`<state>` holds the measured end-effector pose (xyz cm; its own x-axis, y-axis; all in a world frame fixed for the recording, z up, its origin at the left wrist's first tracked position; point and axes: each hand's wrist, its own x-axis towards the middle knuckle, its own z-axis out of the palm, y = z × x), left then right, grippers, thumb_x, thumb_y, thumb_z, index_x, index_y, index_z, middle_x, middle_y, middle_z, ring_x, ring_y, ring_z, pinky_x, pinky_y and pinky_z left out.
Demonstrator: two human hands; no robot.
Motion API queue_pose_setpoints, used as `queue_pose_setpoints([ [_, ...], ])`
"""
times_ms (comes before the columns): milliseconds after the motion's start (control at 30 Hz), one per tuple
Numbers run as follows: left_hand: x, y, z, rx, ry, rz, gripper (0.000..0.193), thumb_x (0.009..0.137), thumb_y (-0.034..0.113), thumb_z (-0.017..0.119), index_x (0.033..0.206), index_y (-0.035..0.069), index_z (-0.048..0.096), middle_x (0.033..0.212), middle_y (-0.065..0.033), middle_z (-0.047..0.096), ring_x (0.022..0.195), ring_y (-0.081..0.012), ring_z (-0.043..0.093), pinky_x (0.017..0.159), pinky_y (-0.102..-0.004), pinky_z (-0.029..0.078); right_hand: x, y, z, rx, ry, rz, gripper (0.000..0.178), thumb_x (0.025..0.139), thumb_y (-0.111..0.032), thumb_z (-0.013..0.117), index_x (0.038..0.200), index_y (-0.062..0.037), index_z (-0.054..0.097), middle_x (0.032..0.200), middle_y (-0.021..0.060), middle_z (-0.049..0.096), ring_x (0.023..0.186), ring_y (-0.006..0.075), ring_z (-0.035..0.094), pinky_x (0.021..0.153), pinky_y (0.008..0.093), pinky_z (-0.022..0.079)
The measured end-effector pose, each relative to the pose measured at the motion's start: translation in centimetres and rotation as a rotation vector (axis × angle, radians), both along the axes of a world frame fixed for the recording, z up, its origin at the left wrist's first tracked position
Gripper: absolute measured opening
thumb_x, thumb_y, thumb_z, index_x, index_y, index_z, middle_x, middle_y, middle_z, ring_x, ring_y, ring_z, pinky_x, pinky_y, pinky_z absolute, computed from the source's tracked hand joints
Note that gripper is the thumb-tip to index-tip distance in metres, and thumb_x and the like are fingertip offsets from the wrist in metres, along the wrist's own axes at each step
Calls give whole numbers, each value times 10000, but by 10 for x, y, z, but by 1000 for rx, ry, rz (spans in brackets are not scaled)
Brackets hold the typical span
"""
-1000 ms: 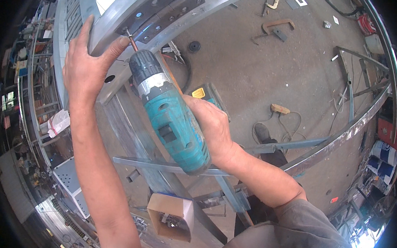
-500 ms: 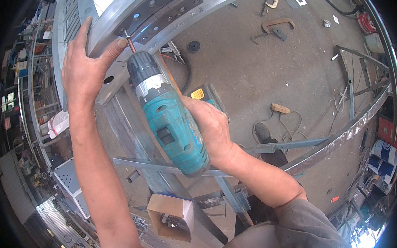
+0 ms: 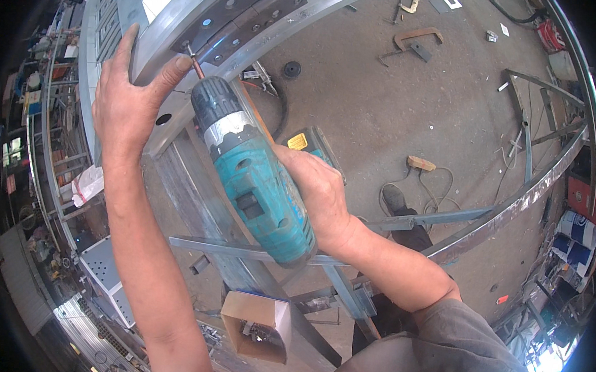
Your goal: The person uses a cordless drill to drive screws into a curved metal frame, securing a metal plate along its edge. The person repeatedly picks up screws, aligns them with pre-drilled holes, and fastens them while holding the frame steady.
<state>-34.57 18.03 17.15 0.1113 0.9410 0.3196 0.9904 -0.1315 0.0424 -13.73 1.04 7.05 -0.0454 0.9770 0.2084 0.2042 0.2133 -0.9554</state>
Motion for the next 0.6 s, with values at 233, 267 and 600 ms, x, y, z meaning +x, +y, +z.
queue_pose_setpoints([
  [233,0,0,-1,-8,-18,-2,1263,525,994,670,1472,163,584,1186,-158,662,1170,-330,656,1011,-516,498,0,2,1,-3,4,2,557,772,-151,825,1281,-9,650,1100,183,742,990,346,736,874,425,577],
  [267,0,0,-1,-1,-13,-2,1260,528,993,669,1473,164,583,1187,-157,662,1169,-330,657,1010,-514,499,0,2,1,-14,10,4,558,770,-153,827,1279,-7,652,1099,183,743,987,346,736,871,425,578],
  [600,-1,0,0,-8,-4,2,1234,558,979,671,1481,166,576,1195,-152,658,1180,-333,649,1005,-512,498,0,3,3,-6,14,-7,516,770,-156,825,1237,-5,665,1074,189,743,969,356,737,845,428,576],
])
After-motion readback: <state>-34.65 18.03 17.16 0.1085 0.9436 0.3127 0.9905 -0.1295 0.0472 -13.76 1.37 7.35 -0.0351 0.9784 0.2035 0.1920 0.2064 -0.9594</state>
